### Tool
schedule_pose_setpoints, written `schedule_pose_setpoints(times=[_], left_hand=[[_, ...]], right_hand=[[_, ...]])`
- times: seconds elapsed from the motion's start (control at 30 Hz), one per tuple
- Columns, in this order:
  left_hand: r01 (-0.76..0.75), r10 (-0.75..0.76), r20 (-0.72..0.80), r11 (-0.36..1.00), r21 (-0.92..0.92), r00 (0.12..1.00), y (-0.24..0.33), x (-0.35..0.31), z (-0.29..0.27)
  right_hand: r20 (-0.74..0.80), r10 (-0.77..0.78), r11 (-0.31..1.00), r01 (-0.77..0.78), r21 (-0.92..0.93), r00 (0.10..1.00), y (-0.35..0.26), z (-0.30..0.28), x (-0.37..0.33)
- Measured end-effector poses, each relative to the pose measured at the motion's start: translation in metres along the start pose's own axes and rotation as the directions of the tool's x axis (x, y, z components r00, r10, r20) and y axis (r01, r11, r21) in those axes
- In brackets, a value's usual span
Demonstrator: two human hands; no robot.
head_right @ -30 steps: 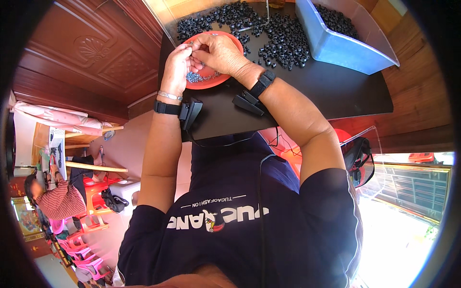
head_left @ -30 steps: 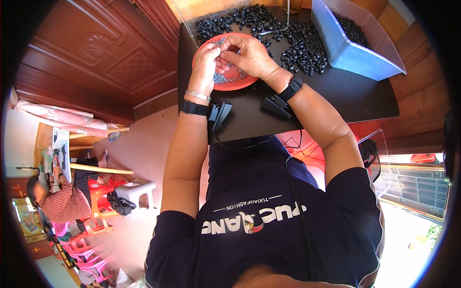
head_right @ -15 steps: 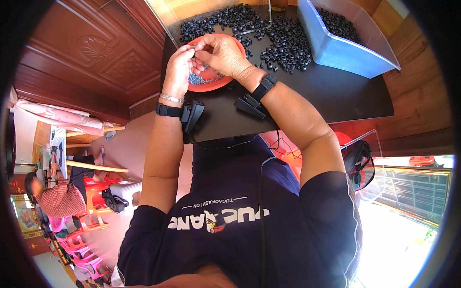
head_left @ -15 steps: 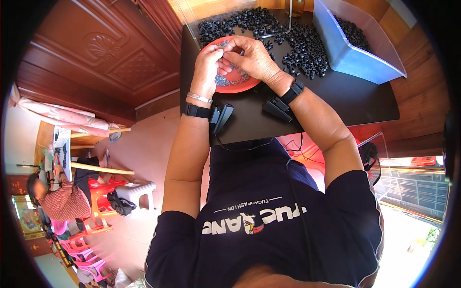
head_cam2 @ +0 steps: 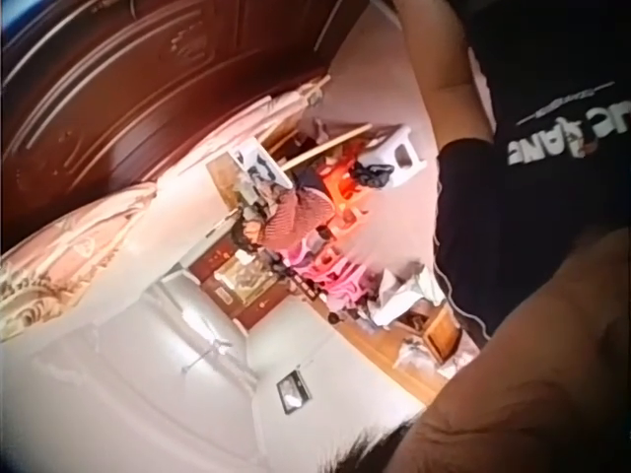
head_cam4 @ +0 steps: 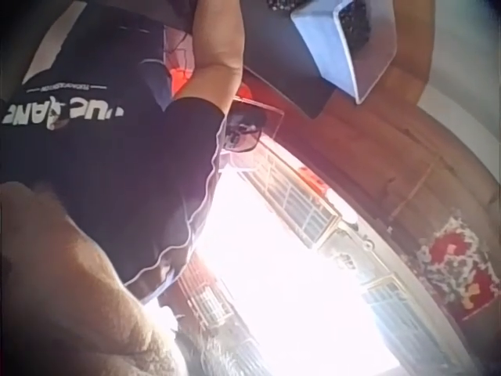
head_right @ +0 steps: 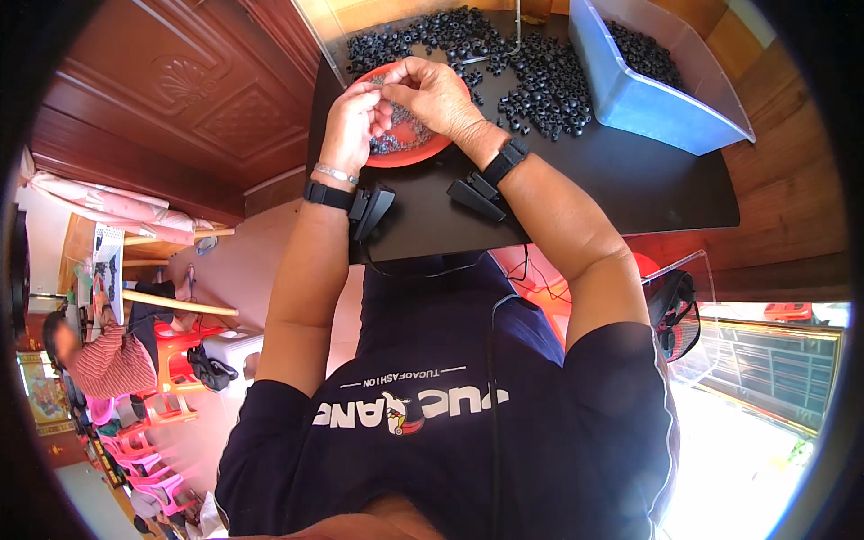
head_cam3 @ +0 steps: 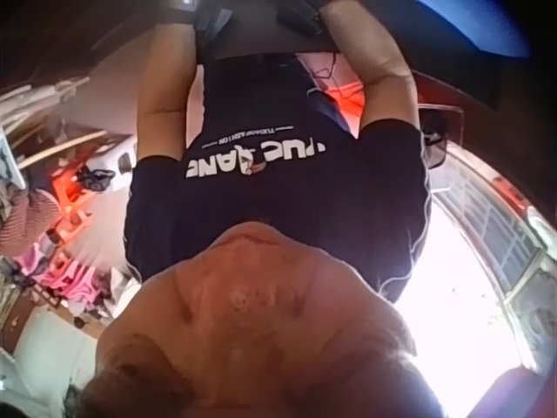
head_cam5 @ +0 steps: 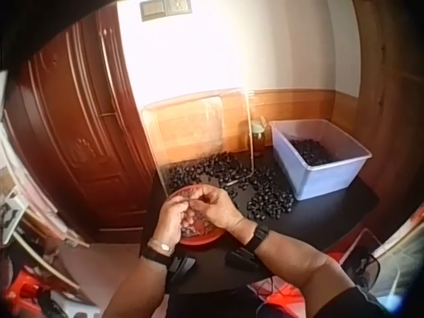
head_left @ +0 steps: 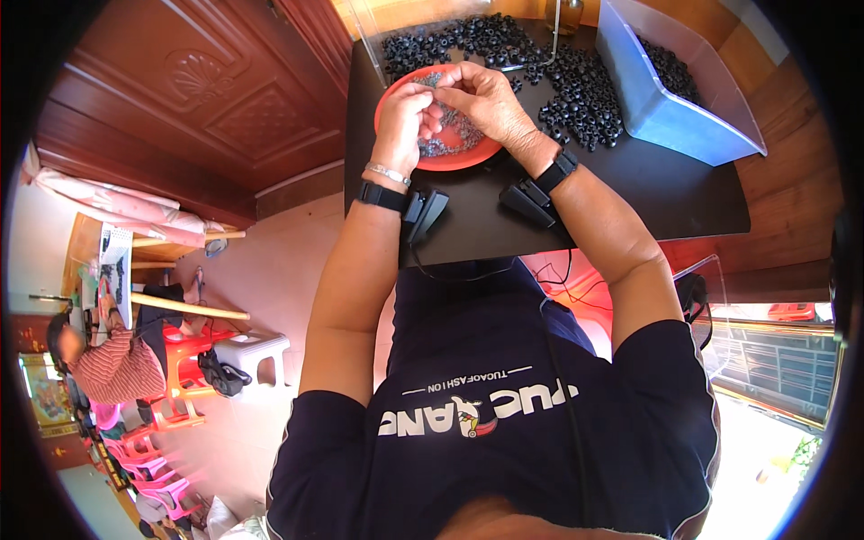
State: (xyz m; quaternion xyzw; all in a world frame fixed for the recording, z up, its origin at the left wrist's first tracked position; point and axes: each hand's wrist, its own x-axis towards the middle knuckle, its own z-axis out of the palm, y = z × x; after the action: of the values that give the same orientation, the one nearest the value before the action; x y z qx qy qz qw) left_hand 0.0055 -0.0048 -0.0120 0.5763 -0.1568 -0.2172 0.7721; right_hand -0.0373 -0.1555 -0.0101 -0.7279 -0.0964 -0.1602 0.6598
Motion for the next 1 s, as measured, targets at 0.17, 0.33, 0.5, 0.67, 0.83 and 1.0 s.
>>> schedule_pose_setpoints(times=[0.17, 0.33, 0.5, 0.67, 0.83, 1.0], left_hand=[[-0.042, 0.042, -0.028, 0.999, 0.013, 0.999, 0.004, -0.002, -0.002], [-0.095, 0.095, -0.051, 0.995, 0.015, 0.994, 0.012, -0.001, -0.015], [-0.125, 0.123, -0.085, 0.992, -0.018, 0.989, 0.015, -0.001, -0.022], [-0.132, 0.136, -0.102, 0.990, 0.042, 0.986, 0.016, 0.000, -0.024], [-0.117, 0.122, -0.106, 0.992, 0.046, 0.987, 0.015, 0.001, -0.022], [-0.147, 0.146, -0.131, 0.989, 0.002, 0.981, 0.016, 0.000, -0.022]], right_hand=[[-0.011, -0.005, 1.000, 0.005, -0.027, 1.000, -0.001, 0.001, -0.001], [-0.003, -0.002, 0.999, 0.002, -0.040, 1.000, -0.002, 0.000, -0.002], [0.098, -0.072, 0.977, 0.090, -0.192, 0.993, -0.010, 0.002, -0.007], [0.219, -0.121, 0.943, 0.181, -0.279, 0.968, -0.001, 0.003, -0.006], [0.144, -0.093, 0.972, 0.121, -0.199, 0.985, 0.000, 0.004, -0.006], [0.388, -0.256, 0.786, 0.425, -0.449, 0.885, -0.015, 0.010, -0.011]])
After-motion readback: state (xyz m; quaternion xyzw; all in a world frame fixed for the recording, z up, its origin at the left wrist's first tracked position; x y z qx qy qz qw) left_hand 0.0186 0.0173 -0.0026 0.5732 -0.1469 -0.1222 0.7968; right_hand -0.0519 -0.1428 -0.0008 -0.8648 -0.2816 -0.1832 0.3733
